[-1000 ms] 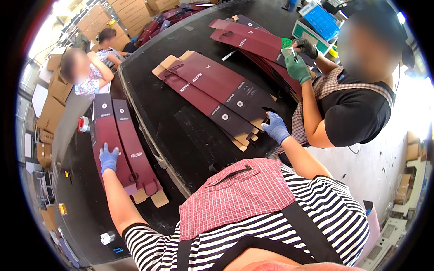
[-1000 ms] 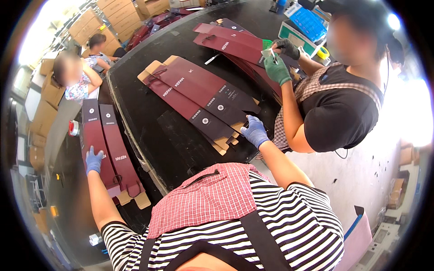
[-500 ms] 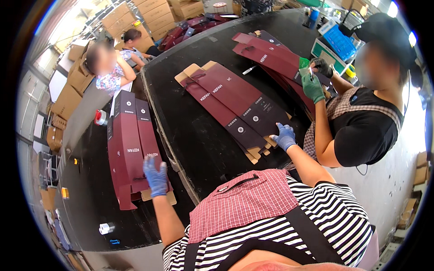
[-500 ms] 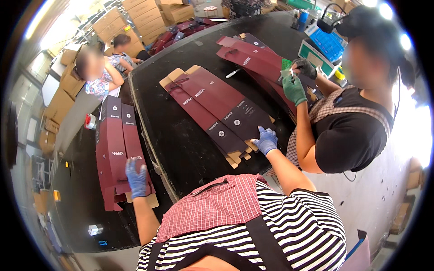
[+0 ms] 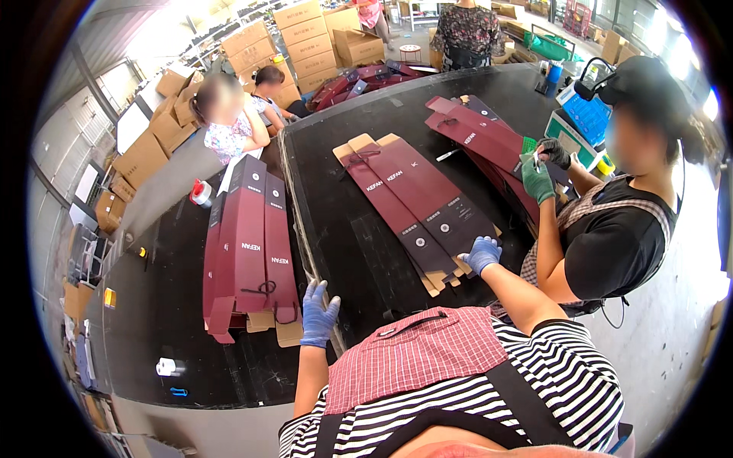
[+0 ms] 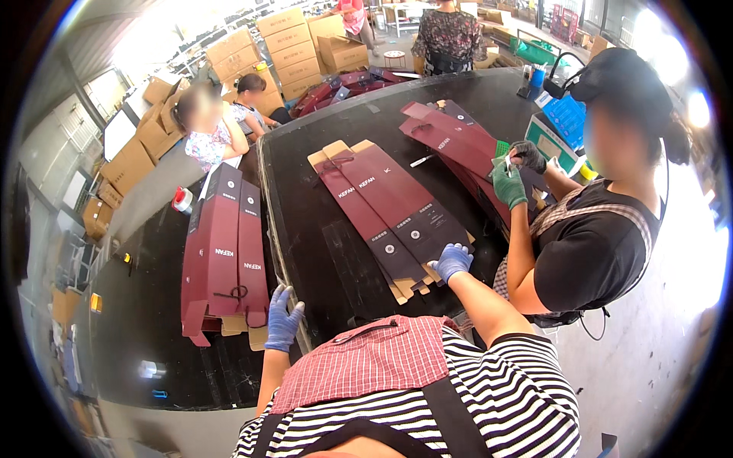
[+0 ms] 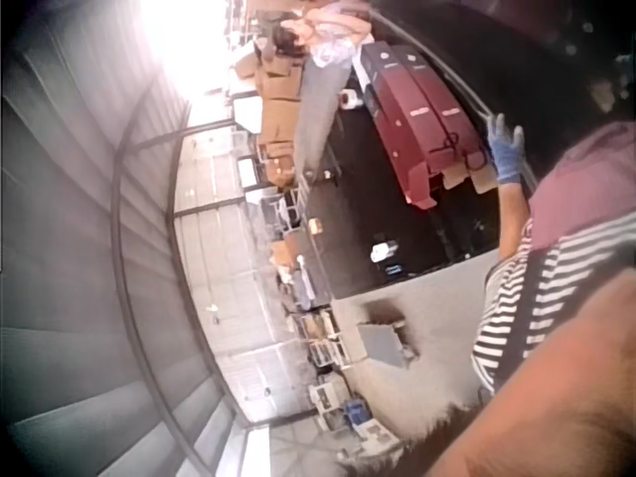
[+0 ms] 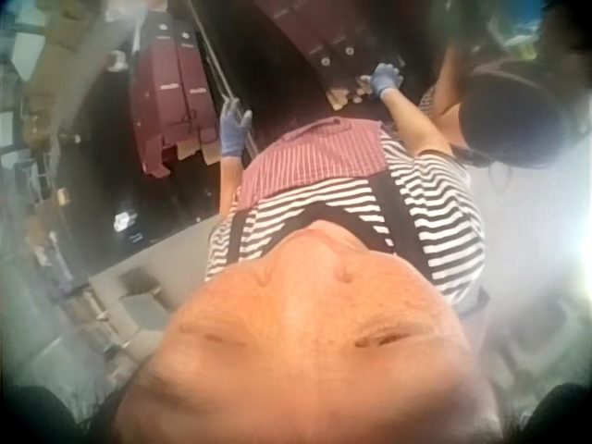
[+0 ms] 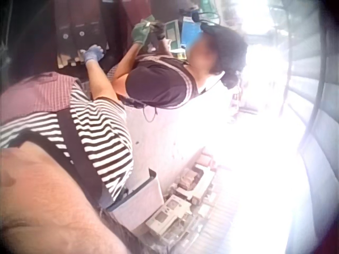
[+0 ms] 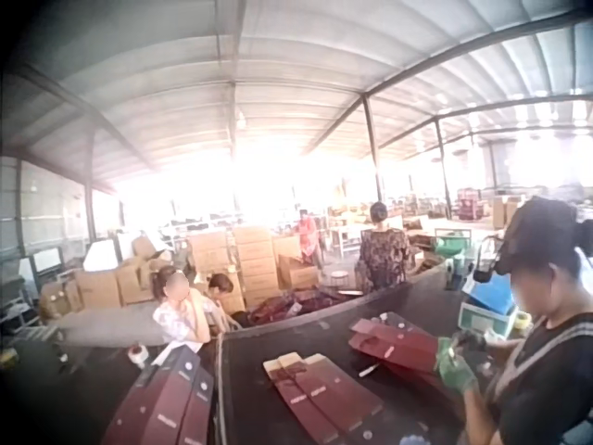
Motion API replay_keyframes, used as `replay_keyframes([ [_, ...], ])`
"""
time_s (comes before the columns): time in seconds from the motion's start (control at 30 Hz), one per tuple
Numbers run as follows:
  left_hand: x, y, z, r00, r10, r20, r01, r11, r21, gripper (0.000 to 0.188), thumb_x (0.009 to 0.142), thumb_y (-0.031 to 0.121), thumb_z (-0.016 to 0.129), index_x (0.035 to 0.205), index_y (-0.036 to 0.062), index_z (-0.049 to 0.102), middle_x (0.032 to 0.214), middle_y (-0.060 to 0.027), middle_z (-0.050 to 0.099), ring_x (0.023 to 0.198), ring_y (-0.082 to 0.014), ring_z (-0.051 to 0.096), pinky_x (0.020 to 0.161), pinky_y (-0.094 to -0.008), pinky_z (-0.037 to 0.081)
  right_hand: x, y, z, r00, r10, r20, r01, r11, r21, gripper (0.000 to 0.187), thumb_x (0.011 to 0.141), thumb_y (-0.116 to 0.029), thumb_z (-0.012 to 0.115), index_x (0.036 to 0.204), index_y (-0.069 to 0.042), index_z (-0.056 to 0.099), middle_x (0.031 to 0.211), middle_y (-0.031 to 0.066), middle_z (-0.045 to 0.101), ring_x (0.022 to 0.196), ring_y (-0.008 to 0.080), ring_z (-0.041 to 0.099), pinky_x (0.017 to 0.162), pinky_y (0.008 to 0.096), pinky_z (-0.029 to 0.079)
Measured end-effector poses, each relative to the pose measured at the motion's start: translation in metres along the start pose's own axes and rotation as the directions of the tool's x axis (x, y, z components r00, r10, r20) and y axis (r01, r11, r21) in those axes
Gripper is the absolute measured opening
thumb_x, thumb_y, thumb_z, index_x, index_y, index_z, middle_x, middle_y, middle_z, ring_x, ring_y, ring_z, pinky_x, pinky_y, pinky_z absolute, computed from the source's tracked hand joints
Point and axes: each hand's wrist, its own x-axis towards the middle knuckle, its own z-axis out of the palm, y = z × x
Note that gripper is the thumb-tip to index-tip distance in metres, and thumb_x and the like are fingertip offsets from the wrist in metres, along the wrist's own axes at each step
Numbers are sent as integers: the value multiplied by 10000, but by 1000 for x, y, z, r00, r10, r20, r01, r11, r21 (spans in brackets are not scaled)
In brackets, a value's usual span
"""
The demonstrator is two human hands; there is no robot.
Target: The person manually folds and shapes pre-cut cardboard wine boxes by hand, interlocking the bottom and top flaps to form stable boxes, and then arranges them onto a stack on the work table.
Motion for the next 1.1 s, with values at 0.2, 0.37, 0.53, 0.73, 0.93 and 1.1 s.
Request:
replay_keyframes([
  [0.2, -17, 2, 1, 1000, 4, -2, -4, 1000, 9, 614, 840, 210, 814, 1382, 3, 614, 1519, -270, 473, 1408, -406, 468, 1197, -444, 388, 31, 13, 23, 999, -43, -33, 53, 913, 405, 626, 730, -464, 921, 1127, -40, 687, 1078, 184, 746, 1003, 354, 729, 877, 436, 577],
  [0.37, -6, 17, 7, 995, 93, 36, -95, 995, 40, 620, 853, 253, 806, 1388, 5, 611, 1483, -256, 521, 1386, -406, 486, 1184, -454, 396, 51, 2, 26, 951, -178, 253, -93, 616, 782, 273, 856, -211, 859, 1020, -57, 705, 790, 59, 703, 629, 154, 644, 539, 334, 531],
  [0.53, 12, 56, 8, 945, 300, 132, -323, 923, 208, 856, 813, 251, 823, 1549, 57, 431, 1552, -214, 459, 1430, -389, 436, 1205, -459, 365, -37, -46, -35, 802, -473, 365, -277, 246, 929, 173, 906, -142, 803, 1012, -77, 683, 678, 25, 609, 528, 129, 558, 460, 300, 453],
  [0.73, 55, 121, 18, 779, 609, 146, -619, 712, 331, 1002, 753, 250, 850, 1598, 105, 332, 1610, -145, 395, 1508, -343, 342, 1232, -447, 321, -115, -46, -105, 686, -628, 367, -331, 180, 926, 175, 913, -105, 789, 1023, -42, 668, 691, 24, 601, 503, 123, 538, 451, 272, 444],
  [0.93, 89, 172, 11, 657, 754, 11, -750, 651, 115, 672, 734, 138, 833, 1362, 131, 595, 1353, -124, 609, 1371, -372, 503, 1140, -476, 420, -124, -30, -122, 627, -744, 233, -246, 95, 965, 143, 929, -81, 764, 1022, -11, 681, 709, 28, 612, 575, 125, 575, 527, 256, 477],
  [1.1, 93, 188, 8, 618, 785, 49, -783, 607, 138, 463, 752, -48, 754, 1175, 133, 709, 1261, -135, 644, 1013, -328, 718, 811, -381, 612, -138, -32, -129, 676, -729, 106, 6, 150, 989, 128, 934, -104, 764, 1010, -26, 696, 726, 13, 627, 591, 102, 578, 556, 236, 479],
])
